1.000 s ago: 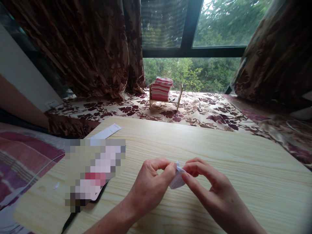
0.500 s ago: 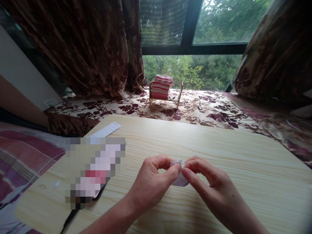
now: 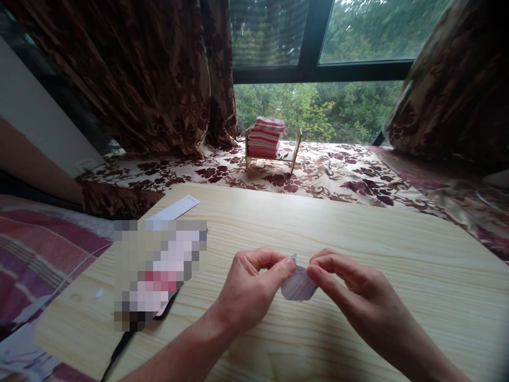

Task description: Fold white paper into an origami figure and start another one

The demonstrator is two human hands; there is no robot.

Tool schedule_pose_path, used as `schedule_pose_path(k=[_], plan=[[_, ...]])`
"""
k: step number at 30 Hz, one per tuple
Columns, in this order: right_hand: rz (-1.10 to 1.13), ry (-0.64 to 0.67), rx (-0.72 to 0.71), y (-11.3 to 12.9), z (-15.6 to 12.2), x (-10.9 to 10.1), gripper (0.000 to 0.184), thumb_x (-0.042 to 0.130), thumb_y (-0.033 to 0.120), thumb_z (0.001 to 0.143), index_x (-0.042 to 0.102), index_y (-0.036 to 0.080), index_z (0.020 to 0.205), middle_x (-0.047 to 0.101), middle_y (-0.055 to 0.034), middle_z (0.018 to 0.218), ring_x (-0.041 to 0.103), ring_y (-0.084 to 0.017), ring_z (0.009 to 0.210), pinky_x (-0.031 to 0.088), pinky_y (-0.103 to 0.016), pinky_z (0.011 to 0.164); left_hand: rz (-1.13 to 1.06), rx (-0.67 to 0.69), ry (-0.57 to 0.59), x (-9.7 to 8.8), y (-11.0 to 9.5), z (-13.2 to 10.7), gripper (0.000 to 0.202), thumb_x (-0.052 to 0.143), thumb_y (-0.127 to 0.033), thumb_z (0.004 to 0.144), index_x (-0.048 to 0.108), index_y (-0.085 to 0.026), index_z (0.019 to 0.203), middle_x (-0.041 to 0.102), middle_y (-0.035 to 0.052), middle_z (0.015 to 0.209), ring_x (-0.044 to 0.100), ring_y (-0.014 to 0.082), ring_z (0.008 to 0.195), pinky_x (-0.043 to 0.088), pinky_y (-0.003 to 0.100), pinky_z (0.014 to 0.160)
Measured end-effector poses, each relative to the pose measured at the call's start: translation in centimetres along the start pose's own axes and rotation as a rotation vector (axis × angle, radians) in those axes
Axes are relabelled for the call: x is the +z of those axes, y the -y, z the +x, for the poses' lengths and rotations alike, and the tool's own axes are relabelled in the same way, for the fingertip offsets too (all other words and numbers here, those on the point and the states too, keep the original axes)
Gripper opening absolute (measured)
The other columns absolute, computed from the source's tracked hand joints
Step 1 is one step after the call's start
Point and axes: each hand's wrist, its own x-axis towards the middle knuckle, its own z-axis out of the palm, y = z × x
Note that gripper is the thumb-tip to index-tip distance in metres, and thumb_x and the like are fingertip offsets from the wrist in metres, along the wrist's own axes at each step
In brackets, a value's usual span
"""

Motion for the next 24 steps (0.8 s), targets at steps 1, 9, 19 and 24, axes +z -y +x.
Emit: schedule_pose_path(k=[1,9,19,24], plan=[[-0.026,0.000,-0.001,-0.1,0.0,0.0,0.024,0.052,0.033,0.090,0.061,0.020,0.071,0.062,-0.0001,0.071,0.059,-0.013,0.066,0.046,-0.023,0.058,-0.015,-0.014,-0.002,0.0,0.0,0.0,0.019,0.064,-0.026,0.075,0.071,-0.012,0.063,0.058,0.0011,0.060,0.049,0.0117,0.062,0.038,0.022,0.058],[-0.173,-0.279,-0.152,-0.6,0.0,-0.3,0.017,0.049,0.026,0.092,0.065,0.023,0.087,0.066,-0.0010,0.087,0.064,-0.014,0.078,0.051,-0.024,0.068,-0.263,-0.126,-0.130,-0.4,0.4,0.8,0.017,0.073,-0.028,0.067,0.069,-0.012,0.060,0.054,-0.0021,0.055,0.043,0.0073,0.055,0.034,0.021,0.056],[-0.682,-0.399,-0.682,-0.4,-0.2,1.7,0.027,0.063,0.010,0.081,0.061,0.018,0.107,0.053,-0.0130,0.117,0.053,-0.027,0.107,0.044,-0.040,0.088,-0.663,-0.344,-0.111,-0.6,1.2,1.2,0.029,0.084,-0.029,0.055,0.067,-0.012,0.071,0.057,-0.0024,0.057,0.051,0.0075,0.056,0.038,0.020,0.056],[-0.730,-0.410,-0.706,0.0,-0.3,2.2,0.023,0.064,0.010,0.082,0.061,0.018,0.104,0.054,-0.0123,0.117,0.050,-0.028,0.113,0.041,-0.044,0.091,-0.715,-0.373,-0.010,-0.4,1.0,0.8,0.028,0.084,-0.026,0.055,0.068,-0.011,0.073,0.064,0.0015,0.070,0.056,0.0101,0.067,0.043,0.024,0.067]])
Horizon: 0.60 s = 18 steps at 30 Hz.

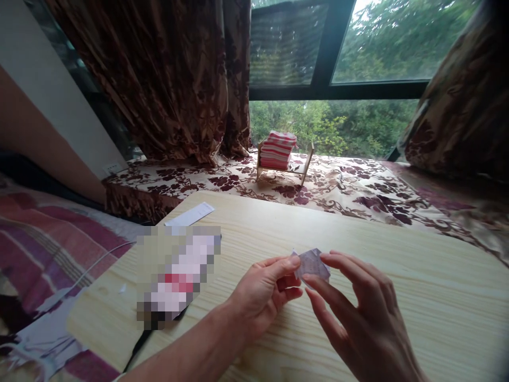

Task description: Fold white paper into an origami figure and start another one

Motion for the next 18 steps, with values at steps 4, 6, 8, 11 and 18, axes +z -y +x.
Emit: schedule_pose_path(k=[4,6,8,11,18], plan=[[0.024,0.000,-0.003,-0.12,0.09,-0.14,0.021,0.062,0.009,0.083,0.061,0.018,0.102,0.056,-0.0118,0.114,0.052,-0.027,0.111,0.042,-0.044,0.089,0.027,0.001,0.039,0.00,0.02,-0.07,0.026,0.082,-0.025,0.058,0.069,-0.010,0.075,0.065,0.0034,0.074,0.056,0.0110,0.069,0.043,0.025,0.069],[0.032,0.017,-0.022,-0.29,0.08,-0.20,0.023,0.062,0.006,0.082,0.060,0.017,0.102,0.057,-0.0126,0.113,0.052,-0.027,0.109,0.043,-0.044,0.088,0.044,0.013,0.055,-0.01,0.06,-0.05,0.025,0.081,-0.025,0.060,0.069,-0.009,0.076,0.064,0.0035,0.073,0.057,0.0120,0.070,0.044,0.026,0.070],[0.021,0.038,-0.041,-0.44,0.02,-0.24,0.025,0.062,0.003,0.081,0.060,0.016,0.102,0.057,-0.0137,0.112,0.053,-0.027,0.107,0.043,-0.044,0.086,0.055,0.023,0.050,0.01,0.11,-0.04,0.025,0.080,-0.025,0.060,0.069,-0.009,0.076,0.064,0.0031,0.071,0.057,0.0116,0.068,0.044,0.026,0.069],[0.001,0.040,-0.031,-0.56,-0.10,-0.28,0.026,0.062,0.002,0.080,0.059,0.017,0.101,0.058,-0.0144,0.110,0.054,-0.027,0.103,0.044,-0.045,0.084,0.076,0.055,0.025,0.07,0.19,-0.01,0.024,0.081,-0.026,0.059,0.070,-0.009,0.072,0.065,0.0029,0.070,0.055,0.0097,0.064,0.044,0.025,0.067],[0.009,0.066,-0.017,-0.48,-0.13,-0.22,0.027,0.063,0.002,0.080,0.060,0.016,0.103,0.056,-0.0151,0.111,0.052,-0.028,0.104,0.043,-0.046,0.083,0.102,0.086,0.000,0.23,0.22,0.00,0.027,0.082,-0.026,0.058,0.070,-0.007,0.072,0.065,0.0046,0.070,0.056,0.0105,0.066,0.047,0.026,0.071]])
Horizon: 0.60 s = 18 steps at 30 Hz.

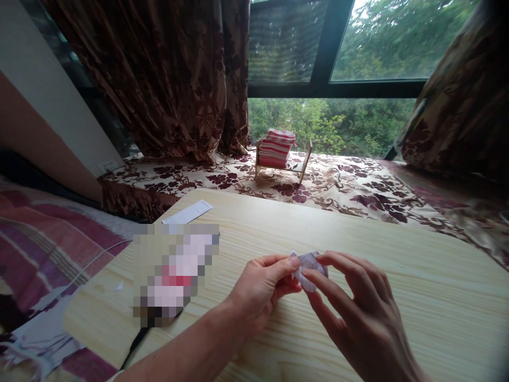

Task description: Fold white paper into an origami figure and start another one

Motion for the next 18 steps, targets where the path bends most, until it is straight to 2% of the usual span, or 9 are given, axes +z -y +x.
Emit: schedule_pose_path(k=[10,18], plan=[[0.027,-0.012,-0.021,0.09,-0.05,-0.18,0.026,0.062,0.002,0.079,0.061,0.018,0.100,0.057,-0.0127,0.109,0.053,-0.027,0.104,0.045,-0.044,0.084,0.051,0.019,0.000,0.06,0.05,-0.19,0.025,0.082,-0.028,0.058,0.071,-0.008,0.069,0.058,0.0013,0.063,0.054,0.0119,0.067,0.047,0.029,0.073],[0.090,-0.048,0.108,0.27,-0.06,0.05,0.023,0.063,0.004,0.079,0.062,0.020,0.095,0.059,-0.0098,0.103,0.056,-0.024,0.097,0.047,-0.039,0.079,0.146,0.099,0.001,0.04,0.38,0.02,0.026,0.081,-0.031,0.059,0.073,-0.009,0.069,0.063,0.0041,0.065,0.053,0.0116,0.064,0.045,0.028,0.073]])
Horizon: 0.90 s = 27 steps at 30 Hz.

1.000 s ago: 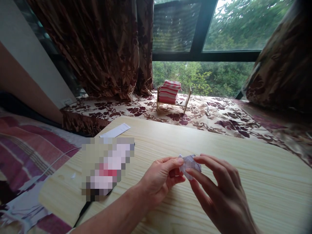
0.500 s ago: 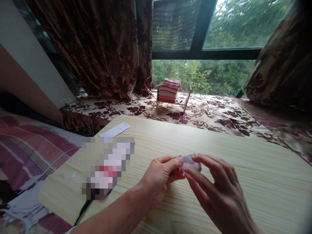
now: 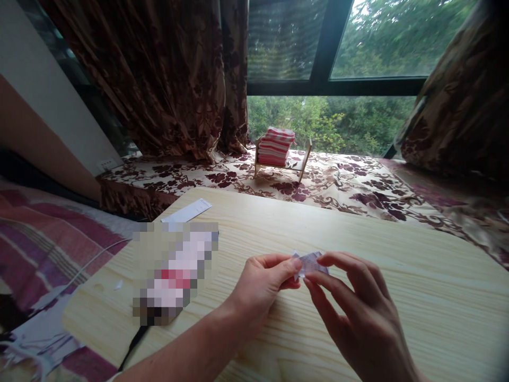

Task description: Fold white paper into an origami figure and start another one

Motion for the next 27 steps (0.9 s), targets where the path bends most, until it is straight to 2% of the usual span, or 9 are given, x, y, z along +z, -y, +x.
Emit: schedule_pose_path(k=[12,20,27], plan=[[0.001,-0.032,0.081,0.2,0.4,-0.2,0.015,0.063,0.006,0.079,0.061,0.018,0.088,0.056,-0.0103,0.102,0.053,-0.023,0.094,0.045,-0.040,0.078,0.151,0.027,0.051,0.0,-0.1,-0.2,0.020,0.072,-0.031,0.069,0.070,-0.010,0.067,0.058,0.0023,0.063,0.050,0.0124,0.066,0.042,0.028,0.075],[-0.023,-0.060,0.125,0.1,0.4,-0.1,0.009,0.062,0.010,0.080,0.062,0.018,0.084,0.055,-0.0099,0.101,0.052,-0.023,0.092,0.045,-0.039,0.077,0.338,0.036,0.049,0.6,-1.0,-0.7,0.022,0.065,-0.031,0.069,0.067,-0.013,0.057,0.059,0.0025,0.059,0.050,0.0135,0.064,0.039,0.026,0.069],[-0.017,-0.037,0.137,-0.3,0.2,-0.1,0.008,0.062,0.010,0.081,0.061,0.018,0.084,0.054,-0.0098,0.101,0.052,-0.023,0.092,0.046,-0.040,0.077,0.441,0.073,0.093,0.5,-1.3,-0.7,0.023,0.053,-0.024,0.073,0.058,-0.014,0.052,0.054,0.0011,0.056,0.048,0.0136,0.063,0.036,0.026,0.065]])
